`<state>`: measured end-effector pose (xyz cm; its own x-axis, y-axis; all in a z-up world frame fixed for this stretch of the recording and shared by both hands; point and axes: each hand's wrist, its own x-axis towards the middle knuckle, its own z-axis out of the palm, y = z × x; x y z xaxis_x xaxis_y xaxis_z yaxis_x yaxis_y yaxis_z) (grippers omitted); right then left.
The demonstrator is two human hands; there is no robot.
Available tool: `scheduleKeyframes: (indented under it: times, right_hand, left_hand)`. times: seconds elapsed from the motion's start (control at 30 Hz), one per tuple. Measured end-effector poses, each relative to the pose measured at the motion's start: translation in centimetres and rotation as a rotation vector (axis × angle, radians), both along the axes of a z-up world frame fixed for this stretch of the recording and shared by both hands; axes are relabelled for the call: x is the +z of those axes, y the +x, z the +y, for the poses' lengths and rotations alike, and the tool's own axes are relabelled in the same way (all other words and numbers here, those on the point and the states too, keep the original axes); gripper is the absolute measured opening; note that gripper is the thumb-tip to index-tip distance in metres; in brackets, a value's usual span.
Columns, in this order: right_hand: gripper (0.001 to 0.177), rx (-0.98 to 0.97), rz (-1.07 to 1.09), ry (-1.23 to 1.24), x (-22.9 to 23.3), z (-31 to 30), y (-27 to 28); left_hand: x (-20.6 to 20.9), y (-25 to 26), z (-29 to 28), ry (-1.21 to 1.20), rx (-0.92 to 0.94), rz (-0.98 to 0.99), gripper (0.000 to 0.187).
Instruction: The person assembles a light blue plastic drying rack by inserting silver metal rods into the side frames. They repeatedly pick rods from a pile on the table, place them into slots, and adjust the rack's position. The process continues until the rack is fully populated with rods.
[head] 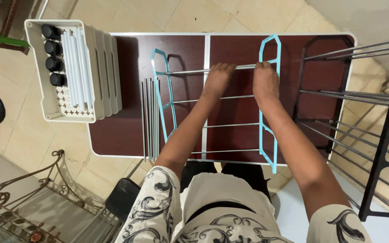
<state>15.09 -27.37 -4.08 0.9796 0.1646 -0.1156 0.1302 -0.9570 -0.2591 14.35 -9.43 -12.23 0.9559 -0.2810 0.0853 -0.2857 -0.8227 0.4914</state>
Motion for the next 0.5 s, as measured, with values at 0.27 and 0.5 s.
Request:
scheduleKeyframes:
  times: [0.27,0.5]
  right_hand:
    - [0.019,0.022,0.004,-0.04,0.8,0.2,0.0]
    - [0.012,-0.001,-0.012,-0.128,-0.5,0.2,-0.1]
  left_hand:
    - [-1.0,-2.0,8.8,0.218,0.191,0.014,0.028]
    - [0.2,-2.4,10.0,0.164,0.165,0.089,0.028]
